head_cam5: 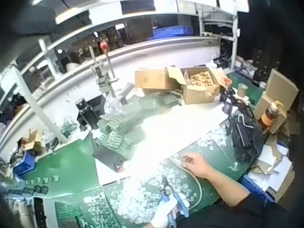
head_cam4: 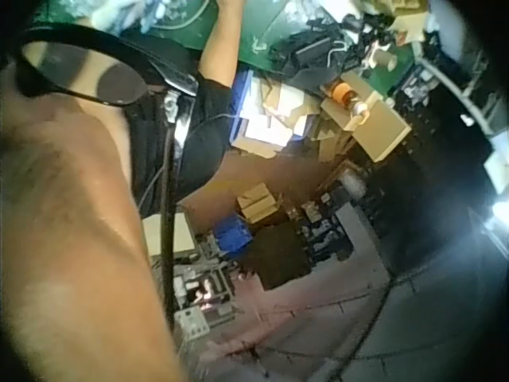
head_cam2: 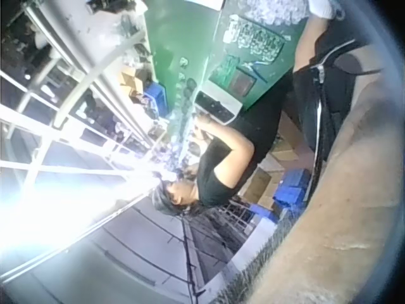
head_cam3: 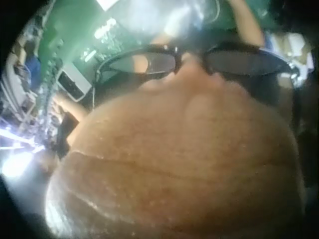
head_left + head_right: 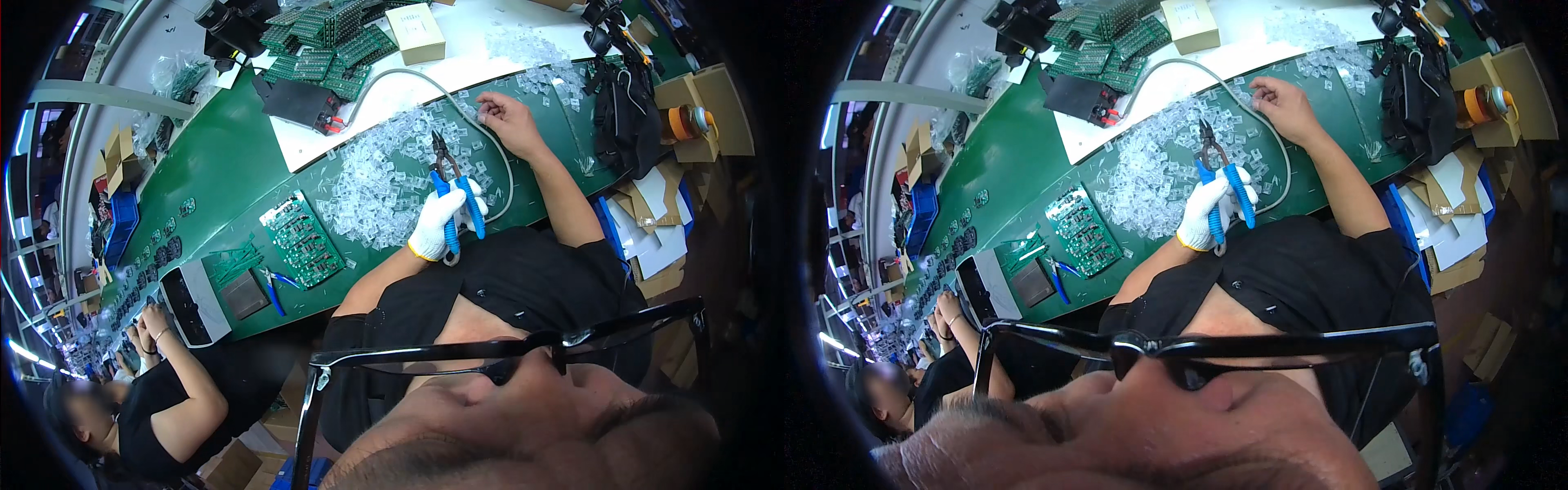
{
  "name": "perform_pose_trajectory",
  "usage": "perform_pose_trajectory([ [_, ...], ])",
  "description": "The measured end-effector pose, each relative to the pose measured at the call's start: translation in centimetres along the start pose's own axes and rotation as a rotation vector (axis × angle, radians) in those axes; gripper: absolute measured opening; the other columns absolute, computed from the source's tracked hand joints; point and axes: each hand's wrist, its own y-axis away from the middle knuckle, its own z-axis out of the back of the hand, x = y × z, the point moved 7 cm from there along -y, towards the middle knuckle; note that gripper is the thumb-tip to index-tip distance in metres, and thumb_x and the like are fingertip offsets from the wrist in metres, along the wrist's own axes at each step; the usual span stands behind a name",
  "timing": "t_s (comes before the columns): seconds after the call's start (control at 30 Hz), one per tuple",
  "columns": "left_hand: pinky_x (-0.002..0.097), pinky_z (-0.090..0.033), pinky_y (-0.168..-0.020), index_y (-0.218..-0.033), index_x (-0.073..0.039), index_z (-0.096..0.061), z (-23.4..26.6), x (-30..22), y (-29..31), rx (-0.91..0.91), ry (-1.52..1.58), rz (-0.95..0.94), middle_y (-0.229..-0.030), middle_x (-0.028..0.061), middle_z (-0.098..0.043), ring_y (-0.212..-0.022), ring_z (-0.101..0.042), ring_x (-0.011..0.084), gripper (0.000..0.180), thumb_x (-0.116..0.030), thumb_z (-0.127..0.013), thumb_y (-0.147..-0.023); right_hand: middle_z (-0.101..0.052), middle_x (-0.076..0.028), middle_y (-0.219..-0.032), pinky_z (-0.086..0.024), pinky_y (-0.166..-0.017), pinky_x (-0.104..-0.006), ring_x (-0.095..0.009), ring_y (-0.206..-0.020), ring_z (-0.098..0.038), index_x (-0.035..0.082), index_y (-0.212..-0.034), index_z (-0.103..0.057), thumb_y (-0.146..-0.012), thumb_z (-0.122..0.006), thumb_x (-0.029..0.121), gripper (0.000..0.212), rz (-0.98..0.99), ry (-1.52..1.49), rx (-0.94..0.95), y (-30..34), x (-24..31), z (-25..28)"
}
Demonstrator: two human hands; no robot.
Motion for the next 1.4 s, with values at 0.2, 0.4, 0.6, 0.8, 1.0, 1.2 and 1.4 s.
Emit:
perform_pose_trajectory([
  [0.2,0.0355,-0.056,-0.072,-0.129,0.002,-0.063,0.0,-0.3,0.1,-0.015,-0.018,0.005,-0.104,0.0184,-0.075,-0.086,-0.073,0.0262,0.051,-0.040,-0.067,-0.100,-0.071,-0.009,-0.106,-0.058,-0.079,-0.0260,-0.013,-0.090,-0.068,-0.007,-0.127,-0.064,-0.097,-0.069,0.001,0.032,-0.081,-0.526,0.097,-0.2,-0.9,-0.9],
  [0.4,0.0354,-0.056,-0.073,-0.129,0.002,-0.062,-0.1,-0.3,0.1,0.001,-0.009,0.006,-0.104,0.0184,-0.075,-0.087,-0.072,0.0258,0.052,-0.041,-0.066,-0.100,-0.071,-0.009,-0.106,-0.059,-0.080,-0.0264,-0.013,-0.091,-0.070,-0.007,-0.128,-0.064,-0.097,-0.069,0.001,0.032,-0.071,-0.484,0.124,0.4,0.6,-2.2],
  [0.6,0.0355,-0.056,-0.073,-0.130,0.002,-0.061,0.2,0.0,0.0,0.014,0.003,0.014,-0.104,0.0186,-0.075,-0.087,-0.072,0.0258,0.052,-0.041,-0.066,-0.101,-0.069,-0.005,-0.102,-0.055,-0.076,-0.0238,-0.011,-0.089,-0.067,-0.003,-0.130,-0.065,-0.101,-0.069,0.005,0.030,-0.118,-0.545,0.190,0.5,1.2,-3.0],
  [0.8,0.0355,-0.056,-0.072,-0.130,0.003,-0.061,0.0,-0.1,0.1,0.015,0.013,0.014,-0.105,0.0192,-0.075,-0.087,-0.072,0.0264,0.052,-0.041,-0.066,-0.101,-0.067,-0.003,-0.098,-0.054,-0.074,-0.0244,-0.011,-0.087,-0.066,0.002,-0.125,-0.067,-0.104,-0.067,0.008,0.023,-0.278,-0.984,0.276,1.0,0.6,-3.8],
  [1.0,0.0353,-0.056,-0.071,-0.130,0.003,-0.061,-0.1,-0.2,0.0,0.015,-0.005,0.012,-0.105,0.0194,-0.075,-0.086,-0.072,0.0264,0.053,-0.041,-0.066,-0.101,-0.070,-0.004,-0.102,-0.055,-0.076,-0.0253,-0.012,-0.091,-0.069,0.002,-0.123,-0.067,-0.103,-0.068,0.009,0.020,-0.282,-0.903,0.227,1.4,1.3,-3.6],
  [1.2,0.0346,-0.056,-0.071,-0.130,0.002,-0.061,0.1,0.0,-0.1,0.030,0.001,0.010,-0.104,0.0192,-0.075,-0.085,-0.072,0.0258,0.052,-0.041,-0.065,-0.101,-0.074,-0.005,-0.108,-0.056,-0.077,-0.0262,-0.014,-0.094,-0.069,0.001,-0.119,-0.071,-0.101,-0.072,0.013,0.022,-0.129,-0.545,0.157,1.5,2.3,-3.1],
  [1.4,0.0349,-0.056,-0.071,-0.130,0.002,-0.062,0.0,0.0,-0.1,0.039,0.004,0.001,-0.104,0.0185,-0.075,-0.085,-0.072,0.0259,0.052,-0.041,-0.065,-0.101,-0.074,-0.011,-0.111,-0.057,-0.080,-0.0349,-0.021,-0.093,-0.070,0.002,-0.129,-0.068,-0.093,-0.074,0.011,0.037,0.109,0.099,-0.105,0.4,3.8,0.3],
])
